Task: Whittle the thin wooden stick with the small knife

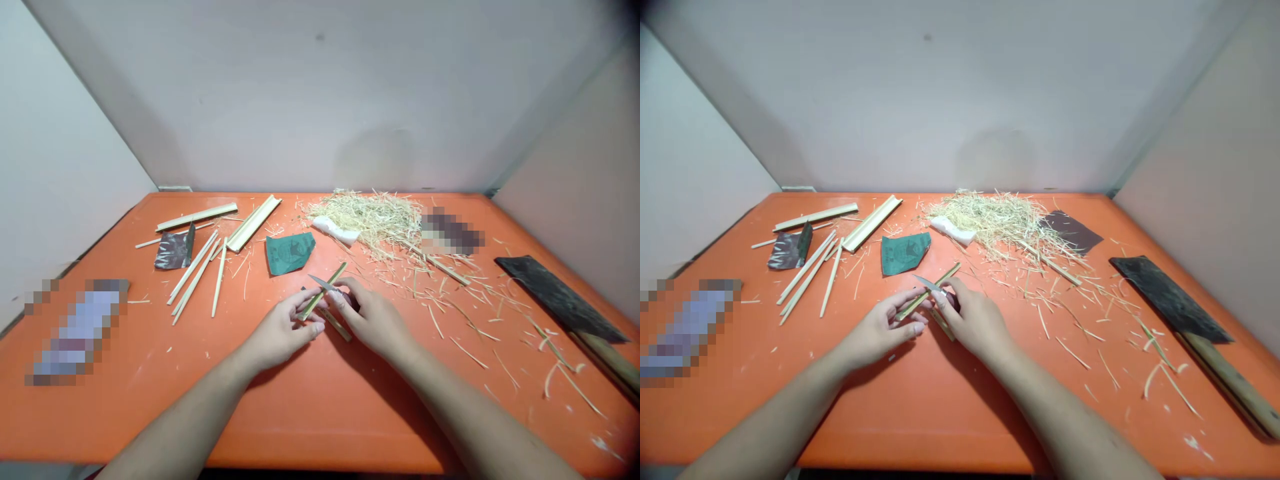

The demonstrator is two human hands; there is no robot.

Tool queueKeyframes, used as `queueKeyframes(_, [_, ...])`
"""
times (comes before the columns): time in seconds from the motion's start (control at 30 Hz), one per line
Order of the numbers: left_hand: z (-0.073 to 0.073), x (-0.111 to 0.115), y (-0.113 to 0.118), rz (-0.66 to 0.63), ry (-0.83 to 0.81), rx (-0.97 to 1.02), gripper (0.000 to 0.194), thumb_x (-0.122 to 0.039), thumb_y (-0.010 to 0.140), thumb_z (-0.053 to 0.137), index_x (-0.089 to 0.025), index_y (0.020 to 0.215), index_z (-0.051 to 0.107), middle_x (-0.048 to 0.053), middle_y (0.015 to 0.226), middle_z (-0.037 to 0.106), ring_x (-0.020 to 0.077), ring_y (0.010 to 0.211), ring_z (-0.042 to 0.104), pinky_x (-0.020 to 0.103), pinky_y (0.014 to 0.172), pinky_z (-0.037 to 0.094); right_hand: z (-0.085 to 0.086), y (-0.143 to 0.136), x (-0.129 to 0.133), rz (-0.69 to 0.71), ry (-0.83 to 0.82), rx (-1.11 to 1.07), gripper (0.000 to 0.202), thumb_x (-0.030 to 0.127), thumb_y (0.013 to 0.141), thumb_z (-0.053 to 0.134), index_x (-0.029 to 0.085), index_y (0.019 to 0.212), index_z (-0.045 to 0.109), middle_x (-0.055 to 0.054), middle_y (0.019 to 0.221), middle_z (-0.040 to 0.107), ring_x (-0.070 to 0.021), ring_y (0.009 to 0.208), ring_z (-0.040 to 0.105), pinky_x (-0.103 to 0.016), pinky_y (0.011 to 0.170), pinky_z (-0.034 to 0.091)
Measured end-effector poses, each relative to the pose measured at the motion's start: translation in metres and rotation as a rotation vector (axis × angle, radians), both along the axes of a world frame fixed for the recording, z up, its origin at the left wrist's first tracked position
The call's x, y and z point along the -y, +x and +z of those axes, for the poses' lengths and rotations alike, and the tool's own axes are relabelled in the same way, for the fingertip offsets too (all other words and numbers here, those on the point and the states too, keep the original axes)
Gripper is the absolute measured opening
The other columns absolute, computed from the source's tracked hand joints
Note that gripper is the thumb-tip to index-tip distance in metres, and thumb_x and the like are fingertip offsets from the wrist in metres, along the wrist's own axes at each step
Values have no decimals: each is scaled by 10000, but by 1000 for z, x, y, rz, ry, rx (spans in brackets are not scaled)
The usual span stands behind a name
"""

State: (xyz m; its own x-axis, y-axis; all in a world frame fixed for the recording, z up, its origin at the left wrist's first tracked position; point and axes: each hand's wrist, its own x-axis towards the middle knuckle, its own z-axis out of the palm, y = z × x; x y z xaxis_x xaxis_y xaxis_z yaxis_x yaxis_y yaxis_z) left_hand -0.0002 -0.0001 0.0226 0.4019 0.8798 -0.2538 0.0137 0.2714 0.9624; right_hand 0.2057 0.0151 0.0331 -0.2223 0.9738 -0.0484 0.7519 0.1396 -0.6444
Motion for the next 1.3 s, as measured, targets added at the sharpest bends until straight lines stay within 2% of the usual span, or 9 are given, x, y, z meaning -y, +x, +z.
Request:
queueKeyframes(0.13, [-8,3,-2,-10,130,-182,626,-500,973,556,-217,1527,483,108,1237,708,156,800,630,265,684,490,0,1,-1,4,-7,8,411,560,1023,412,284,1222,641,-42,938,768,-226,812,698,-280,652,398])
queueKeyframes(0.27, [-7,1,-5,-3,326,-487,576,-521,1000,478,-225,1491,542,104,1162,752,238,915,675,330,798,495,0,1,-1,3,-7,34,429,560,1024,403,273,1231,645,-52,949,769,-218,786,693,-279,634,379])
queueKeyframes(0.37, [0,0,-6,-29,401,-689,523,-500,1010,447,-259,1450,594,110,1190,754,291,1008,693,344,824,471,2,-1,1,33,-31,101,438,561,1031,381,241,1081,675,-67,910,766,-223,775,690,-279,610,351])
queueKeyframes(0.47, [8,0,-5,-72,421,-769,475,-478,1022,404,-296,1386,648,93,1116,774,293,944,706,321,747,437,3,-4,4,62,-50,184,486,574,1040,348,213,932,655,-90,863,757,-233,759,680,-281,587,318])
queueKeyframes(0.67, [13,1,-4,-54,397,-788,466,-502,1023,368,-258,1039,765,42,715,693,228,686,632,278,611,320,2,-10,9,86,-43,200,457,513,1066,318,209,899,615,-85,858,745,-214,731,671,-278,576,293])
queueKeyframes(0.83, [9,1,-3,-29,398,-776,493,-515,1019,360,-219,842,712,9,617,572,186,610,539,275,573,253,2,-10,10,93,-39,216,454,516,1068,316,216,903,614,-75,839,742,-217,725,675,-279,568,294])
queueKeyframes(1.1, [4,3,-1,34,365,-704,509,-534,1012,369,-212,909,749,1,546,544,186,564,545,270,560,285,2,-12,11,88,-7,220,435,497,1068,342,222,934,652,-68,796,744,-204,678,672,-278,555,282])
queueKeyframes(1.2, [2,4,0,54,332,-657,498,-524,1006,383,-212,846,737,-5,487,524,188,518,540,270,564,326,1,-12,10,126,-10,189,431,485,1070,341,226,935,660,-62,798,746,-201,688,676,-278,570,294])
queueKeyframes(1.3, [-1,6,-1,94,332,-615,486,-535,997,405,-211,814,717,-2,509,562,178,506,542,271,576,350,0,-9,7,67,-14,229,443,505,1063,339,220,943,656,-78,806,750,-218,700,677,-283,566,285])
